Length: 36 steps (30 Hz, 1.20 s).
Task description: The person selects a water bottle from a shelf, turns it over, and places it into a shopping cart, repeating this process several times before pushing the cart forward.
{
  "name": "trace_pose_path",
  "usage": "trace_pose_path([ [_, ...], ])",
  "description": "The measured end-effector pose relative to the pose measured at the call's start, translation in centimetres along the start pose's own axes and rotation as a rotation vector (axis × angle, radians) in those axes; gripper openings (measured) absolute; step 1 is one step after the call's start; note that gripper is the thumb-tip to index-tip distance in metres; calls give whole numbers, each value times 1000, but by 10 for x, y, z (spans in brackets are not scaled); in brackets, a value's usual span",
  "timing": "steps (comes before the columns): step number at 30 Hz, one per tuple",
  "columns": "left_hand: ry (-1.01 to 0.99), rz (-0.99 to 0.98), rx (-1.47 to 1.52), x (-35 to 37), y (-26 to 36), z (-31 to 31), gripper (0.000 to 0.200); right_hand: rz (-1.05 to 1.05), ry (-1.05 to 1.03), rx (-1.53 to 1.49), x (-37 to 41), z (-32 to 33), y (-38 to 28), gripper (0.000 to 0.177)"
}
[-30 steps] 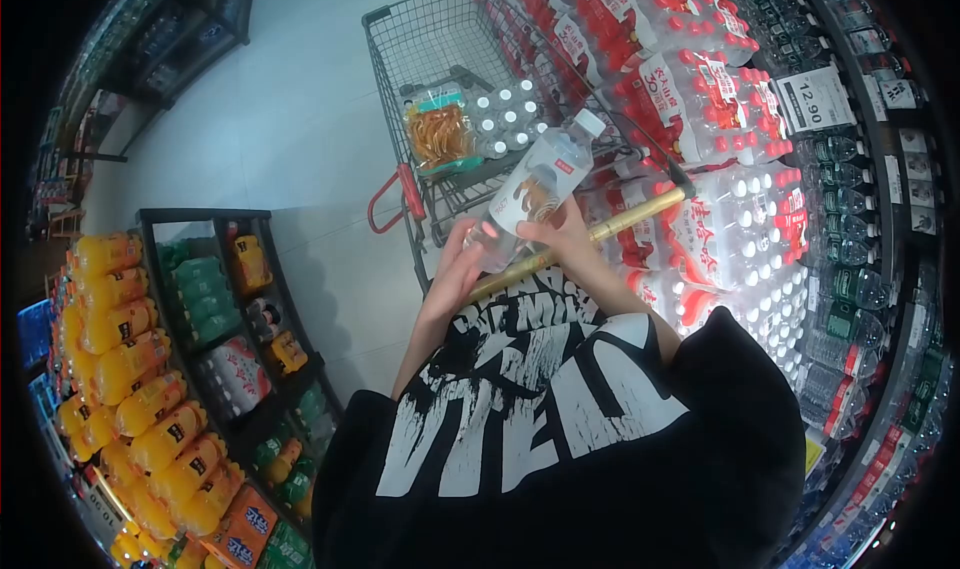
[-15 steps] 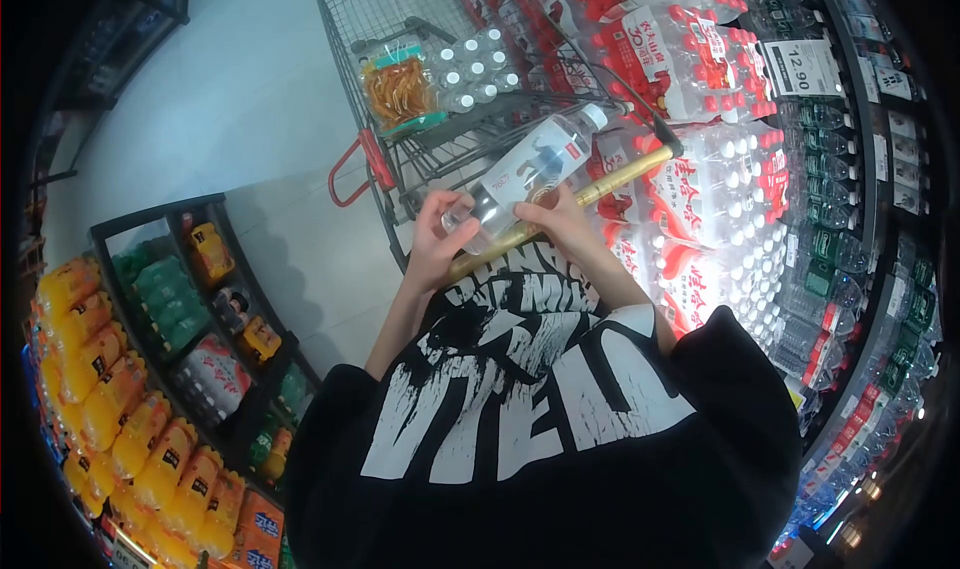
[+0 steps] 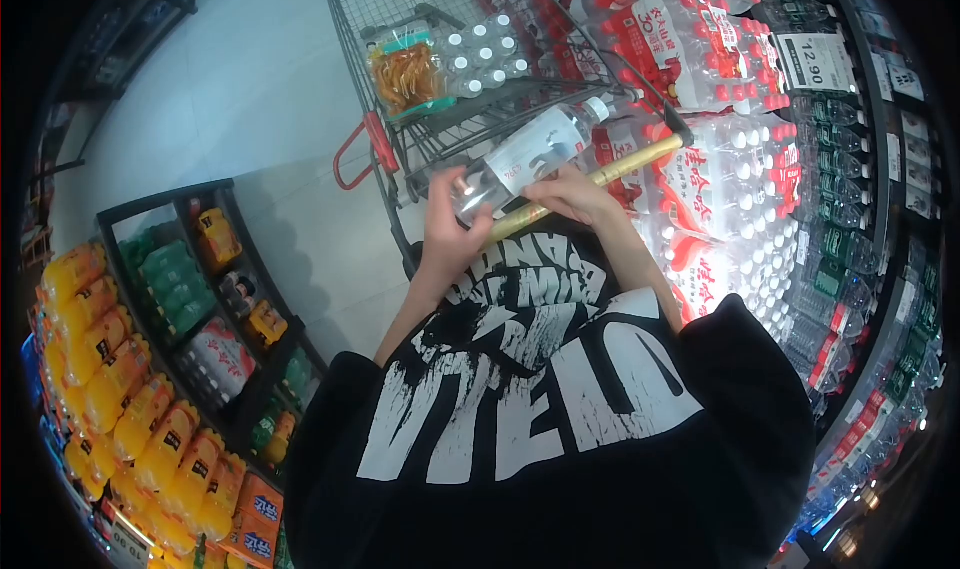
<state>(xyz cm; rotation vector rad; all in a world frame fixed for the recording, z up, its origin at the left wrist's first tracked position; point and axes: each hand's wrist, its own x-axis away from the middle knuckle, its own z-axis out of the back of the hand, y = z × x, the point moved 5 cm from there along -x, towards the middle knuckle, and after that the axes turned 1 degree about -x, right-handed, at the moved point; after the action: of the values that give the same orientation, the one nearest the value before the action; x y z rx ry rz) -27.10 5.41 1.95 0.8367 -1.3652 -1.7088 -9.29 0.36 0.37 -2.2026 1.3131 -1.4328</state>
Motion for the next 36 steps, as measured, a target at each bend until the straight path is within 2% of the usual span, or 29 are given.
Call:
trace_pose_path([
  [1, 3, 5, -1, 1, 0, -2, 47, -5, -2, 0, -2, 6, -1, 51],
  [3, 18, 19, 48, 1, 0, -2, 48, -248, 31, 213, -5, 15, 3, 52],
  [4, 20, 16, 39, 1, -1, -1, 48, -244, 22, 212, -4, 10, 2, 52],
  [6, 52, -38, 60, 0, -1, -1, 44, -72, -64, 41, 4, -12, -10, 54],
  [7, 57, -37, 55, -1, -3, 0, 44, -74, -71, 41, 5, -17, -14, 54],
  [9, 31, 226, 232, 2, -19, -2, 40, -101, -82, 37, 6, -22, -16, 56],
  [10, 61, 213, 248, 3, -16, -3, 33, -108, -87, 38, 6, -20, -14, 56],
  [12, 106, 220, 248, 6, -23, 1, 33, -105, -138, 20, -1, -14, -7, 60],
  [13, 145, 224, 248, 2, -13, 5, 34, -13, -195, 122, -3, -14, -6, 64],
  [15, 189, 264, 346, 4, -5, 7, 33, 30, -225, 133, 3, -11, -8, 64],
  [17, 213, 275, 258, 11, -24, 13, 34, 16, -322, 106, 2, 0, -15, 61],
  [19, 217, 337, 319, 14, -21, 14, 37, 128, -264, 340, 9, 11, -40, 54],
  [20, 267, 356, 405, 16, -19, 14, 38, 287, -259, 419, 3, 27, -49, 50],
  [21, 317, 371, 494, 15, -17, 13, 39, 342, -212, 377, 7, 42, -62, 46],
  [23, 288, 355, 477, 16, -16, 8, 47, 360, -73, 524, 9, 58, -90, 41],
  [24, 298, 385, 564, 16, -13, 4, 49, 379, -27, 512, 5, 71, -96, 31],
  [25, 307, 414, 647, 14, -8, 1, 51, 370, -25, 424, -3, 86, -97, 23],
  [26, 345, 454, 691, 11, -5, -6, 53, 320, -74, 560, -16, 105, -99, 22],
  [27, 348, 453, 678, 5, 1, -13, 53, 269, -125, 694, -21, 105, -108, 24],
  [28, 323, 489, 789, 0, 5, -22, 53, 272, -134, 682, -24, 103, -110, 24],
  [30, 344, 563, 957, -8, 10, -42, 54, 559, -8, 653, -24, 94, -128, 38],
  [31, 349, 570, 941, -10, 12, -49, 54, 556, -14, 637, -28, 95, -126, 38],
  [33, 301, 581, 1085, -17, 16, -61, 60, 529, 42, 454, -39, 102, -122, 49],
  [34, 337, 644, 1121, -18, 15, -66, 58, 429, -18, 356, -33, 96, -129, 54],
  [35, 339, 650, 1108, -19, 13, -67, 58, 427, -20, 341, -28, 93, -137, 54],
  [36, 259, 683, 1181, -21, 12, -73, 56, 427, -138, 296, -23, 85, -144, 54],
])
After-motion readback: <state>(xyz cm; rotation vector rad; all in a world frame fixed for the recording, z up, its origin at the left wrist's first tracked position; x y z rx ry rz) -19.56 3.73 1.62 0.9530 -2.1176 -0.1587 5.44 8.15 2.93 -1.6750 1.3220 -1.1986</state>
